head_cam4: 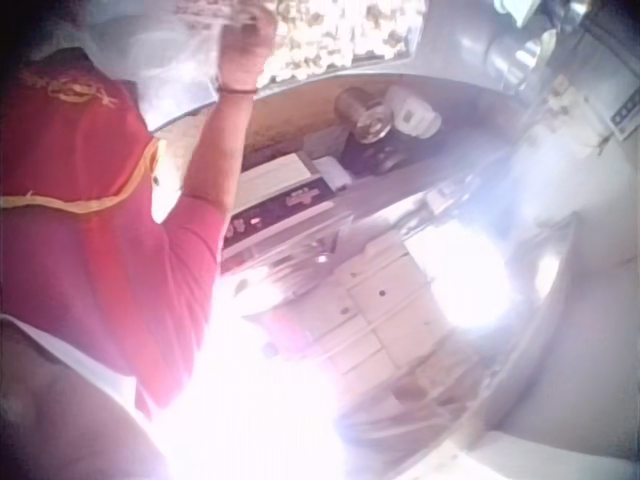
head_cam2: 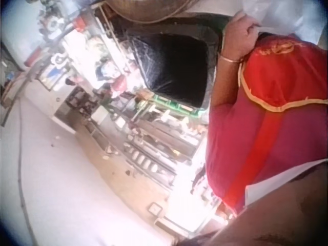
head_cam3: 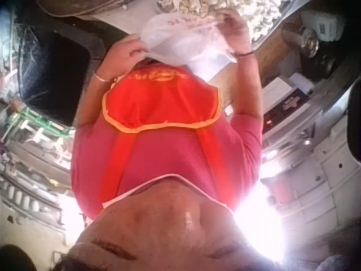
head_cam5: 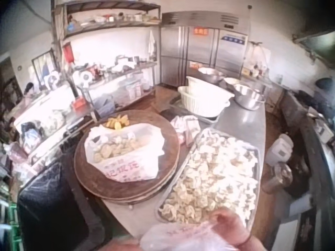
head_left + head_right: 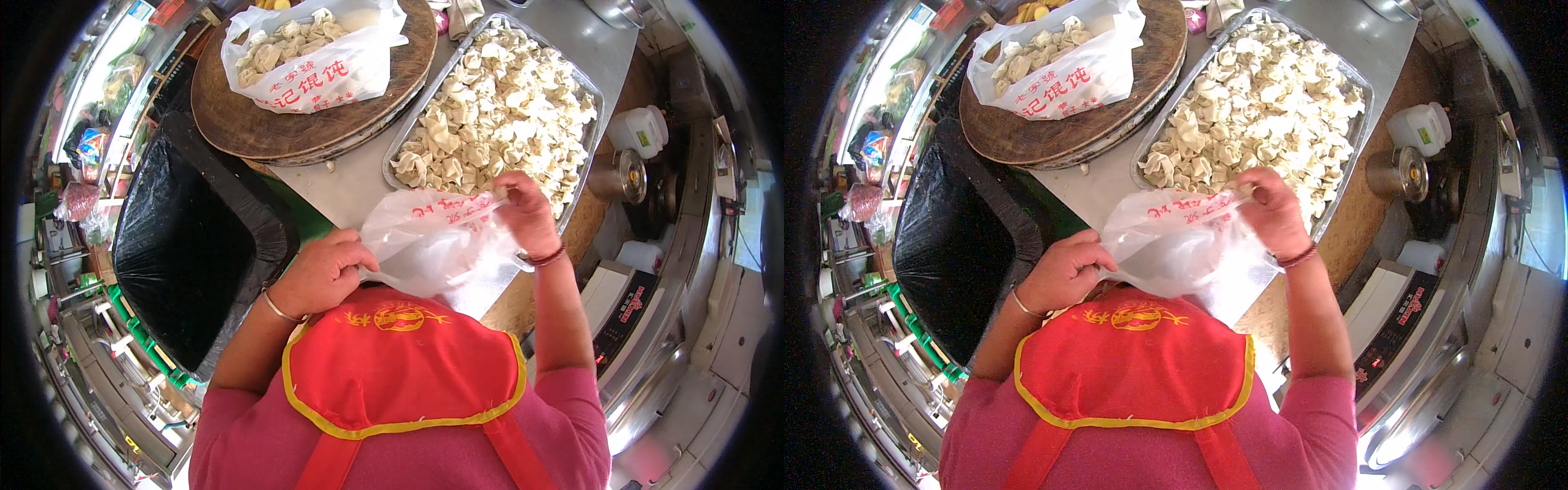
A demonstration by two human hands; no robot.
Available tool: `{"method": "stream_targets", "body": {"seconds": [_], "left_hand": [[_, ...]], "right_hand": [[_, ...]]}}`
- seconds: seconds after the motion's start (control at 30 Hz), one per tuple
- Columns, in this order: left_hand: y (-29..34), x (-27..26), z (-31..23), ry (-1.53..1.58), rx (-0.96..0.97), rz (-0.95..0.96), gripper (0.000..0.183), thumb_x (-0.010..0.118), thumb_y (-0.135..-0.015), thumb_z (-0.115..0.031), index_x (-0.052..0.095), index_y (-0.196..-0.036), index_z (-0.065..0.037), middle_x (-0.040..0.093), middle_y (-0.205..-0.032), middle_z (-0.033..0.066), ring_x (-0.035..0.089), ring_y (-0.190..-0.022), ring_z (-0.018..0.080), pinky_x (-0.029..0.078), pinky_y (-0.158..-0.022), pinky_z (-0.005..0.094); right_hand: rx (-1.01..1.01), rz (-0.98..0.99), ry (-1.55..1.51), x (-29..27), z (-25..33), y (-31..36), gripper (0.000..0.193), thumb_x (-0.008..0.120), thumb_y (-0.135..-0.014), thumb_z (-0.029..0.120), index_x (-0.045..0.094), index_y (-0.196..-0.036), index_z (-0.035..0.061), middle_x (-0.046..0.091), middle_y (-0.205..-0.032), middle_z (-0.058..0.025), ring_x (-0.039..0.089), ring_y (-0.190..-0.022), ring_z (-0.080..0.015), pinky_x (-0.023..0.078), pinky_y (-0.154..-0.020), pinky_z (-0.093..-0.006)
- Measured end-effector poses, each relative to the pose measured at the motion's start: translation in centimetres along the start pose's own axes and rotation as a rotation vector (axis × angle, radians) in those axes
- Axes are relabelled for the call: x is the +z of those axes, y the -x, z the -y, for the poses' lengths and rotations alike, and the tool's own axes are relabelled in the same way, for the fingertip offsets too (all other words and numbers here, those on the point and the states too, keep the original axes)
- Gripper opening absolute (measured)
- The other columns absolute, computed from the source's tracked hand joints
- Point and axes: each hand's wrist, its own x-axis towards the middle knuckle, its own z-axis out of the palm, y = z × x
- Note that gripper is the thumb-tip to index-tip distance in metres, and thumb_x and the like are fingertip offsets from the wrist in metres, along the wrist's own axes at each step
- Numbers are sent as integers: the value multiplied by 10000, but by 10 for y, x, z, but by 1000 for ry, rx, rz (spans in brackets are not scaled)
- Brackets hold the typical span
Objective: The person packs dumplings from a tray into a plastic bag, then adds chopped greens, sesame seeds, and other toppings into a second bag. The person ties both bags and hands them to a customer.
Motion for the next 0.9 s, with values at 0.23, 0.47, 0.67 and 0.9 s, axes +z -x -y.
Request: {"method": "stream_targets", "body": {"seconds": [0.23,0.47,0.67,0.9], "left_hand": [[-4,-9,-12,96,36,177,228,504,-728,20,662,-875,-56,582,-850,102,604,-785,285,479,-676,352],[-15,-9,-6,28,-4,219,216,522,-734,6,665,-889,-43,610,-865,107,613,-781,289,485,-681,355],[-13,-12,-2,37,-13,186,218,523,-741,17,668,-893,-39,616,-873,111,620,-808,279,498,-705,347],[-15,-9,-4,309,-136,55,323,532,-791,52,648,-1075,-49,624,-979,56,608,-909,149,489,-791,270]], "right_hand": [[352,-225,-794,-11,-9,-17,310,649,-930,294,545,-1087,48,627,-937,-72,632,-790,-183,557,-705,-362],[244,-24,1094,25,7,-79,445,707,-823,310,554,-1186,105,600,-1117,-201,631,-1012,-371,513,-860,-467],[128,126,1110,22,11,-80,455,681,-824,260,555,-1243,134,641,-1106,-180,644,-1000,-357,532,-831,-458],[-140,-17,-234,35,55,-17,472,697,-783,-79,544,-1194,94,626,-1034,-36,632,-859,-127,548,-717,-251]]}}
